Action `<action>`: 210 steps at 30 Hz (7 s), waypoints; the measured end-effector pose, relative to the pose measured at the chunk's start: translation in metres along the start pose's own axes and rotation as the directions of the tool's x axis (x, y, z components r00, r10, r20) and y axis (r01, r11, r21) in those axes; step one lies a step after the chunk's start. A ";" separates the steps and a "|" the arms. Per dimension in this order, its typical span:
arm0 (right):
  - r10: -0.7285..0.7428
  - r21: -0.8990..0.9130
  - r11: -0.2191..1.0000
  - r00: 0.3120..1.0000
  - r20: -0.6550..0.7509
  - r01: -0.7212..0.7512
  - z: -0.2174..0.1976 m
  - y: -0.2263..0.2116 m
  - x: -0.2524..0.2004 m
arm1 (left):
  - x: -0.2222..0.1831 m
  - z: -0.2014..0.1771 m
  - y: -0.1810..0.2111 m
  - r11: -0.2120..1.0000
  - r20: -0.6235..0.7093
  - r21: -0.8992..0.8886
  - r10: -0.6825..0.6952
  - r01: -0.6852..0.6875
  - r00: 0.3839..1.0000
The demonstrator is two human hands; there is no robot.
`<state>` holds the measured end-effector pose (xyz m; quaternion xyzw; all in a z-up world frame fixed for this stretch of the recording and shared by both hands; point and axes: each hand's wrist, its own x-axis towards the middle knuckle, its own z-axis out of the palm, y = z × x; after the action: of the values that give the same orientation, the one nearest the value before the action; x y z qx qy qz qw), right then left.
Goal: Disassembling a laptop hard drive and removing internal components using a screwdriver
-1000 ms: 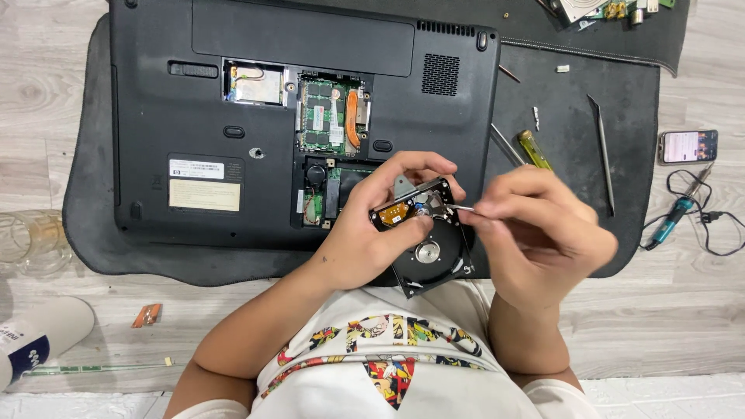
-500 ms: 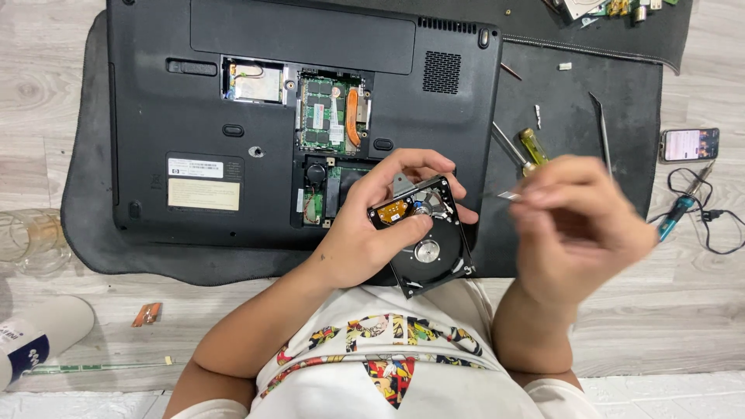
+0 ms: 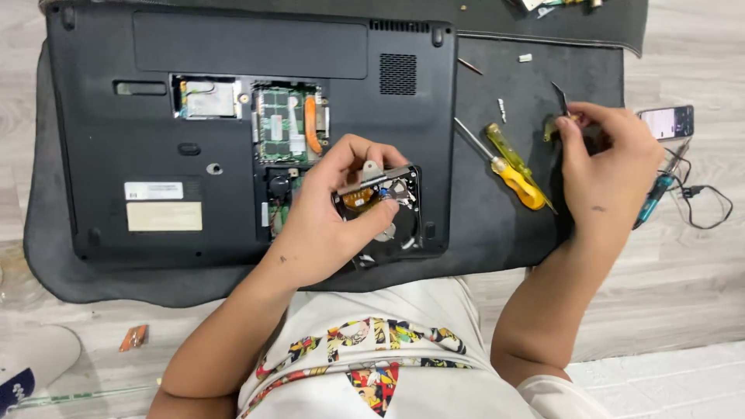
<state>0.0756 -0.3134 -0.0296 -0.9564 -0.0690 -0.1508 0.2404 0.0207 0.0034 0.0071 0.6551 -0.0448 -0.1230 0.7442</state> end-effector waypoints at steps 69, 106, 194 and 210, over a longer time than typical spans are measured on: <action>0.034 0.226 0.973 0.999 0.029 -0.039 -0.037 -0.019 -0.047 | 0.239 0.018 -0.038 -0.157 0.616 0.787 0.259 -0.597 0.744; -0.135 0.604 0.736 0.941 -0.310 0.304 0.031 -0.115 0.017 | 0.087 -0.009 0.029 0.975 0.270 -0.220 0.058 0.003 0.961; -0.231 0.668 0.714 0.971 -0.057 0.209 0.024 -0.135 -0.003 | 0.007 -0.010 0.003 0.458 0.255 0.777 0.400 -0.433 0.880; 0.138 -0.244 0.966 0.970 0.201 -0.087 -0.018 -0.042 -0.021 | 0.011 -0.065 0.029 0.261 0.451 0.788 0.372 -0.557 0.811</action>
<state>0.0428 -0.2867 -0.0033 -0.9911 -0.0217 -0.0386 0.1255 0.0498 0.0670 0.0261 0.8888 -0.3584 0.0889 0.2712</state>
